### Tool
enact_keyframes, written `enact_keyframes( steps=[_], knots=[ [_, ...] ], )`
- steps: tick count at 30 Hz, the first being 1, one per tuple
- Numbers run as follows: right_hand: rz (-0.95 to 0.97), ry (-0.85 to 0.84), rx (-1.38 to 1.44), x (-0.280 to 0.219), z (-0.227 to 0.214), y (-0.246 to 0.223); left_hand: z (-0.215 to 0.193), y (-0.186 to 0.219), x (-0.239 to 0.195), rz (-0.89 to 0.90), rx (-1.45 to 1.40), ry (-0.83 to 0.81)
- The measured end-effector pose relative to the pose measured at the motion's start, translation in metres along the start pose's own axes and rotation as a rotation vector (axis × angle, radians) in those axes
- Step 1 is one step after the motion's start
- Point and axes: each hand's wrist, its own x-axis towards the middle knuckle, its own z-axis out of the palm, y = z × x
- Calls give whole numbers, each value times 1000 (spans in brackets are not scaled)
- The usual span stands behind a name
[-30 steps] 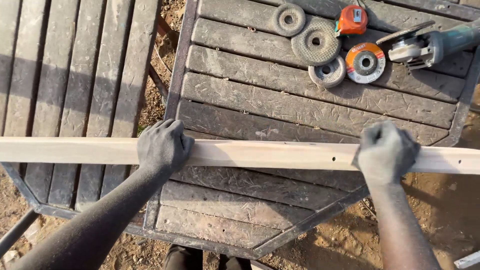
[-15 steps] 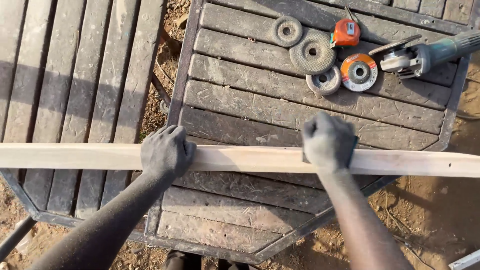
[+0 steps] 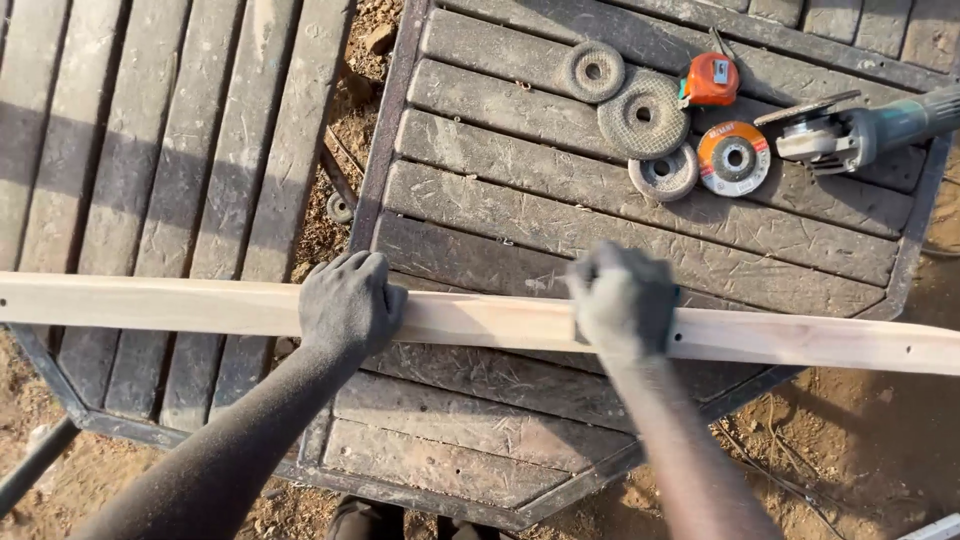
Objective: Manual sanding of a wooden plank using sandpaper on a pallet workbench.
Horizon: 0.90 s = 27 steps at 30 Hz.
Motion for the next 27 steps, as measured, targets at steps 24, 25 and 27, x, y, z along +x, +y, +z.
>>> enact_keyframes(
  steps=[24,25,27],
  knots=[
    [56,1,-33,10,2,-38,-3,8,0,16,18,-26],
    [56,17,-29,16,22,-63,-2,5,1,23,28,-14],
    [-122,60,93,33,56,-116,-5,1,3,-12,-16,-72]
  ],
)
